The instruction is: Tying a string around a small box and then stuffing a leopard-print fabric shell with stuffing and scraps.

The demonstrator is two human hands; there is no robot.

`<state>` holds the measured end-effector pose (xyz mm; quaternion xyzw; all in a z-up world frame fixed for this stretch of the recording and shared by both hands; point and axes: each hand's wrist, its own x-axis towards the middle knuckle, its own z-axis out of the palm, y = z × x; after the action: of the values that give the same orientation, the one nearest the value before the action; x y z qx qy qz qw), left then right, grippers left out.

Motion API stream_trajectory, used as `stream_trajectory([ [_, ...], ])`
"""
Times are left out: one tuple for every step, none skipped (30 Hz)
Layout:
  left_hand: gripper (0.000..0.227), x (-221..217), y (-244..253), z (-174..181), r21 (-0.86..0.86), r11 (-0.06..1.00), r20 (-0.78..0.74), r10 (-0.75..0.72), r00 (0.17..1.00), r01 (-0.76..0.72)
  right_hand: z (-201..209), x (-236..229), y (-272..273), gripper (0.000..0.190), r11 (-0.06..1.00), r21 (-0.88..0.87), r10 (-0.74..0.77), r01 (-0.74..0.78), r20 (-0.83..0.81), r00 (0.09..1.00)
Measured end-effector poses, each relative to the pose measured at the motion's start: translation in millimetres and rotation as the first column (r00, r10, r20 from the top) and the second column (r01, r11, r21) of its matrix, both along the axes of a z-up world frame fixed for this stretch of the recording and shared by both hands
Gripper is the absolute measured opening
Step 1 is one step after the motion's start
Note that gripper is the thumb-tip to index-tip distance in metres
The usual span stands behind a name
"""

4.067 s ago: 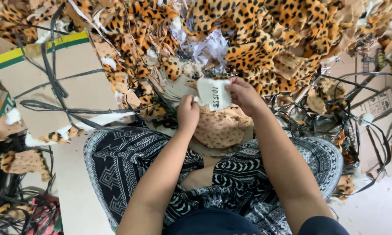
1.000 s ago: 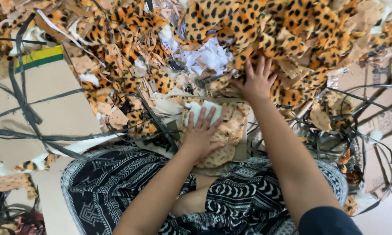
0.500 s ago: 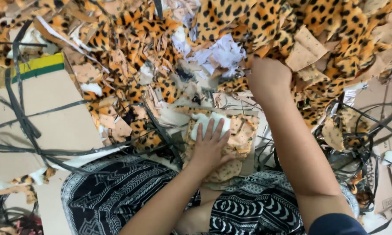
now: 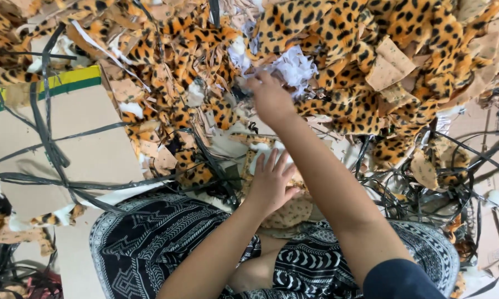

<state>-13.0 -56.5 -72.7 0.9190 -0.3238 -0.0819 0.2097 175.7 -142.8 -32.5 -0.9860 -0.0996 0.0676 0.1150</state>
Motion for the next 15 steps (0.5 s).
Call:
stream_trajectory([
  [0.069,-3,0,-1,0.0,1.0,-0.002,0.002,1.0,-0.002,15,-9,15,0.034,1.0,0.0,0.002,-0.002,-0.002,1.0],
  [0.058,-4,-1,-2,-0.004,1.0,0.01,0.011,1.0,-0.011,30,-15,29,0.056,0.999,0.029,-0.024,0.027,-0.085,0.996],
  [0.048,-4,-2,-3,-0.008,1.0,0.022,0.02,1.0,-0.02,46,-22,43,0.088,0.997,0.056,-0.047,0.057,-0.168,0.985],
  [0.048,-3,-4,-15,-0.007,1.0,0.025,0.023,0.999,-0.023,27,-17,46,0.088,0.997,0.057,-0.044,0.054,-0.164,0.985],
  [0.055,-2,-6,-27,-0.117,0.99,0.073,0.088,0.993,-0.079,9,-12,49,0.071,0.998,0.036,-0.038,0.046,-0.201,0.979],
  [0.064,-5,-7,-39,-0.224,0.966,0.108,0.158,0.981,-0.131,-10,-10,54,0.058,0.999,0.017,-0.03,0.035,-0.242,0.97],
  [0.064,-3,-3,-21,-0.22,0.966,0.107,0.163,0.981,-0.136,-41,-5,38,0.058,0.999,0.021,-0.024,0.03,-0.244,0.97],
  [0.06,0,0,-3,-0.127,0.988,0.077,0.095,0.992,-0.085,-72,-1,21,0.047,0.969,0.218,-0.08,0.113,-0.156,0.985],
  [0.057,2,3,15,-0.034,0.999,0.04,0.03,0.999,-0.029,-102,3,3,0.036,0.894,0.413,-0.152,0.171,-0.08,0.985],
  [0.057,3,4,14,-0.039,0.999,0.039,0.024,0.999,-0.022,-69,-4,-6,0.036,0.895,0.409,-0.158,0.177,-0.08,0.984],
  [0.063,4,6,14,-0.022,1.0,0.025,0.004,1.0,-0.004,-35,-12,-15,0.035,0.817,0.512,-0.237,0.266,-0.123,0.964],
  [0.07,5,6,14,-0.007,1.0,0.011,-0.016,1.0,0.016,0,-21,-25,0.033,0.719,0.601,-0.308,0.348,-0.173,0.936],
  [0.07,7,4,10,-0.015,1.0,0.012,-0.023,1.0,0.023,25,-28,-39,0.033,0.721,0.596,-0.316,0.353,-0.17,0.933],
  [0.068,9,4,5,-0.055,0.998,-0.003,-0.014,1.0,0.014,49,-36,-52,0.031,0.666,0.666,-0.325,0.337,-0.148,0.934],
  [0.067,11,3,1,-0.095,0.996,-0.017,-0.006,1.0,0.004,74,-45,-64,0.029,0.606,0.73,-0.335,0.316,-0.125,0.934],
])
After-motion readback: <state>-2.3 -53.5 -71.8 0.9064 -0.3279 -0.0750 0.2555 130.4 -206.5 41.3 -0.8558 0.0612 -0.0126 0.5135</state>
